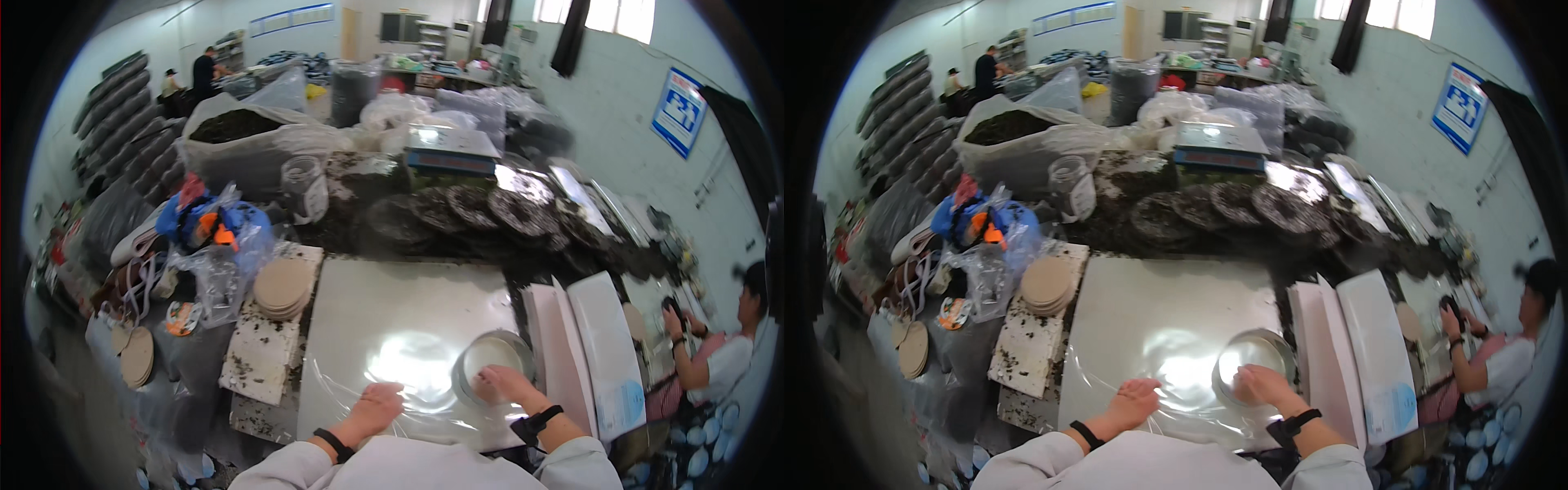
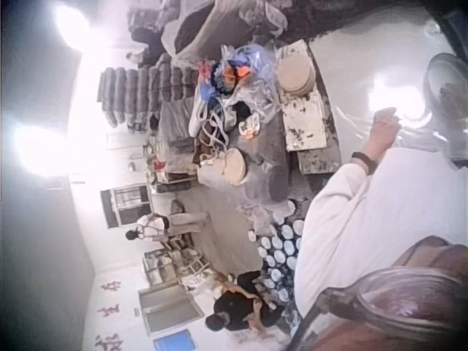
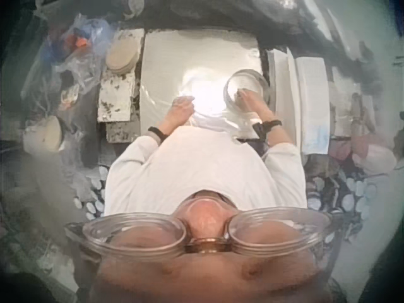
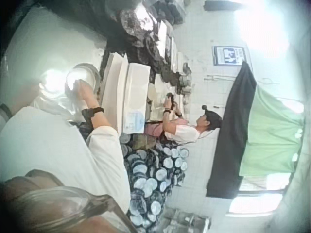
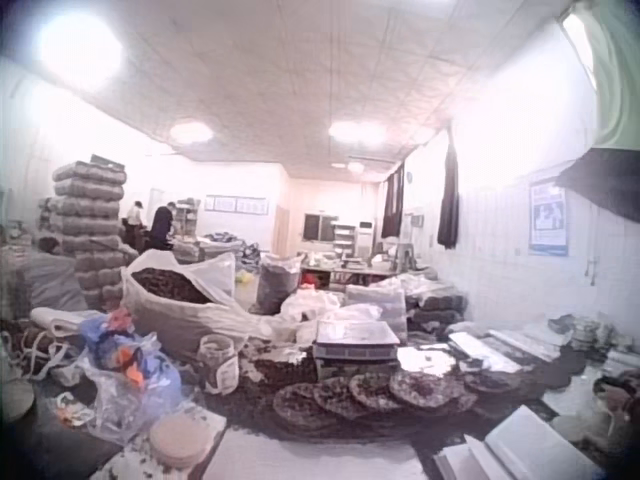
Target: The person places a metal ring on a sheet of plastic, inserts a dark circular tea cake into the ring, wraps the plastic around the cake, and presses a paper label onto the top of the wrapped cake.
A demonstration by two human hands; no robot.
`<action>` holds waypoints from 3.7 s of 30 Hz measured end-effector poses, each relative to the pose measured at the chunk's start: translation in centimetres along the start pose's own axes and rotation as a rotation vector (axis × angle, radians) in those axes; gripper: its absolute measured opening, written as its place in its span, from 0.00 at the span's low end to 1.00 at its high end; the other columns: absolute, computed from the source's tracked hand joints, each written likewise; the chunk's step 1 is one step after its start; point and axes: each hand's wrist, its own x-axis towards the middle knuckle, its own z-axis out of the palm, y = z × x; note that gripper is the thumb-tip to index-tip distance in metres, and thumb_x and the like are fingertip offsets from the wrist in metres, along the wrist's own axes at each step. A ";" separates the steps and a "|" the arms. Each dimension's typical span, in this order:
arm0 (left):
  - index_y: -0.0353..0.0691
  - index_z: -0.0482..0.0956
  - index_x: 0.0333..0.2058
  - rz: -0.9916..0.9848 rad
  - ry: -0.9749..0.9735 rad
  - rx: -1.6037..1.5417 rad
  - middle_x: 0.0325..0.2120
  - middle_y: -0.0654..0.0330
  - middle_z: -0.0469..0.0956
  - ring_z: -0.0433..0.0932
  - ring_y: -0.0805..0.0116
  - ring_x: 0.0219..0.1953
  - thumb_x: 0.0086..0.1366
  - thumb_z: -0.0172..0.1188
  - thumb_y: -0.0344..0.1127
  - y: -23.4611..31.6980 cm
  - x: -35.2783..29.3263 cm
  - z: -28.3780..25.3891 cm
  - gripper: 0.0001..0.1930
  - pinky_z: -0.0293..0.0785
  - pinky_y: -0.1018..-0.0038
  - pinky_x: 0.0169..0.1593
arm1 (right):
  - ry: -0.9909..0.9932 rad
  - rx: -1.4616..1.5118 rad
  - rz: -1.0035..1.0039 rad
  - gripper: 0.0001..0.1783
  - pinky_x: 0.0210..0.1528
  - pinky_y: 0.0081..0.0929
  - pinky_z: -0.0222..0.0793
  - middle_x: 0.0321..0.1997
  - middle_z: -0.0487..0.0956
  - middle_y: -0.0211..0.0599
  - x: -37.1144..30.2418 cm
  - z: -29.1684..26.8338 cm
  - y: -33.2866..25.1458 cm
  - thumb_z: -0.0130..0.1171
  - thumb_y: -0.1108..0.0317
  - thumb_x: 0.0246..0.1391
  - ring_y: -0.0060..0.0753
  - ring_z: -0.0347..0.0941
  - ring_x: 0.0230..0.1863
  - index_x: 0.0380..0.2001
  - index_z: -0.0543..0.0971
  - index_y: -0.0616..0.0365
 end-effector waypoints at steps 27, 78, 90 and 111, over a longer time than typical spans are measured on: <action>0.38 0.77 0.37 0.033 0.178 0.127 0.46 0.52 0.79 0.78 0.51 0.47 0.61 0.57 0.38 2.5 3.7 -8.5 0.10 0.74 0.63 0.47 | 0.299 -0.162 -0.199 0.05 0.36 0.38 0.74 0.28 0.78 0.38 -2.7 4.3 -6.1 0.55 0.67 0.53 0.43 0.77 0.32 0.32 0.77 0.55; 0.34 0.53 0.67 -0.834 0.300 0.465 0.69 0.47 0.51 0.47 0.50 0.71 0.61 0.61 0.42 -19.2 -0.3 -14.0 0.40 0.44 0.56 0.72 | 0.801 -0.628 -0.097 0.39 0.71 0.40 0.52 0.73 0.54 0.53 17.1 -19.4 3.5 0.56 0.74 0.46 0.52 0.53 0.72 0.65 0.62 0.59; 0.37 0.70 0.55 -0.693 0.060 0.425 0.54 0.49 0.71 0.65 0.50 0.60 0.51 0.69 0.46 -23.2 -2.3 -14.2 0.34 0.61 0.55 0.61 | 0.843 -0.753 -0.166 0.40 0.72 0.41 0.50 0.69 0.64 0.44 23.7 -23.0 11.3 0.43 0.87 0.42 0.47 0.57 0.70 0.64 0.67 0.56; 0.35 0.81 0.38 -0.714 0.529 0.167 0.37 0.50 0.81 0.79 0.48 0.41 0.60 0.55 0.31 -21.8 1.9 -19.4 0.10 0.76 0.59 0.45 | 0.770 -0.492 -0.525 0.29 0.70 0.50 0.52 0.64 0.70 0.49 1.5 -17.1 -10.0 0.48 0.86 0.46 0.52 0.60 0.69 0.55 0.75 0.63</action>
